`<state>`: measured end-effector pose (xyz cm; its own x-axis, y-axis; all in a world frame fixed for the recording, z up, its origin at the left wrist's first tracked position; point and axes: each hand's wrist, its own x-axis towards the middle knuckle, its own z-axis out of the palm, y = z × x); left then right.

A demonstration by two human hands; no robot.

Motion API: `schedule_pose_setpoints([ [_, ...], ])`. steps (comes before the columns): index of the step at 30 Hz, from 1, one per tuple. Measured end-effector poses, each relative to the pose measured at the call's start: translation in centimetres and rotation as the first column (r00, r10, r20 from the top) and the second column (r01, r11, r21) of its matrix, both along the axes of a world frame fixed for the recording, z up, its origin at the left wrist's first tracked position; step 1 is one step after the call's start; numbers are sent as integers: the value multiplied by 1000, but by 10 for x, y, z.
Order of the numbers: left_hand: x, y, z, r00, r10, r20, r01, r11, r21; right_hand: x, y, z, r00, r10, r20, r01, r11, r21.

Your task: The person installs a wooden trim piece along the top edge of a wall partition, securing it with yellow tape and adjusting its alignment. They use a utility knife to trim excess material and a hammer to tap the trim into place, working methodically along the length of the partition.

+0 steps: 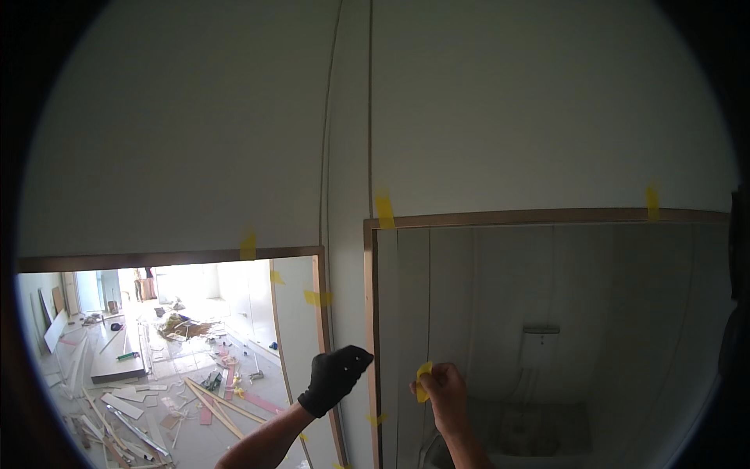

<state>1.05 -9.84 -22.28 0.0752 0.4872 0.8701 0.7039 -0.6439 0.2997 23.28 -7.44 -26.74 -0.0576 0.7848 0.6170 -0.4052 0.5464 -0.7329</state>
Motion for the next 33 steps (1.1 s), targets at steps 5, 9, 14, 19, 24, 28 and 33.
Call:
schedule_pose_setpoints([
  [5,-13,15,26,994,-52,96,47,997,53,-6,-7,4,1000,9,-17,-8,998,58],
  [9,-16,36,38,992,-121,47,106,965,241,-5,-9,-1,999,42,2,-42,996,73],
  [14,-10,57,53,986,-144,-79,157,970,185,-2,-10,-4,999,44,0,-44,998,46],
  [19,-3,53,57,980,48,-193,-11,982,188,7,-15,-6,999,16,-47,-16,1000,1],
  [24,2,48,45,972,92,-218,-62,988,142,11,-19,-5,997,5,-72,-5,1000,1],
  [28,4,31,13,972,62,-225,21,938,347,16,-21,-5,998,3,-60,-3,1000,2],
  [33,-13,22,29,645,-555,526,548,815,187,29,-25,-11,992,-45,-121,39,998,-51],
])
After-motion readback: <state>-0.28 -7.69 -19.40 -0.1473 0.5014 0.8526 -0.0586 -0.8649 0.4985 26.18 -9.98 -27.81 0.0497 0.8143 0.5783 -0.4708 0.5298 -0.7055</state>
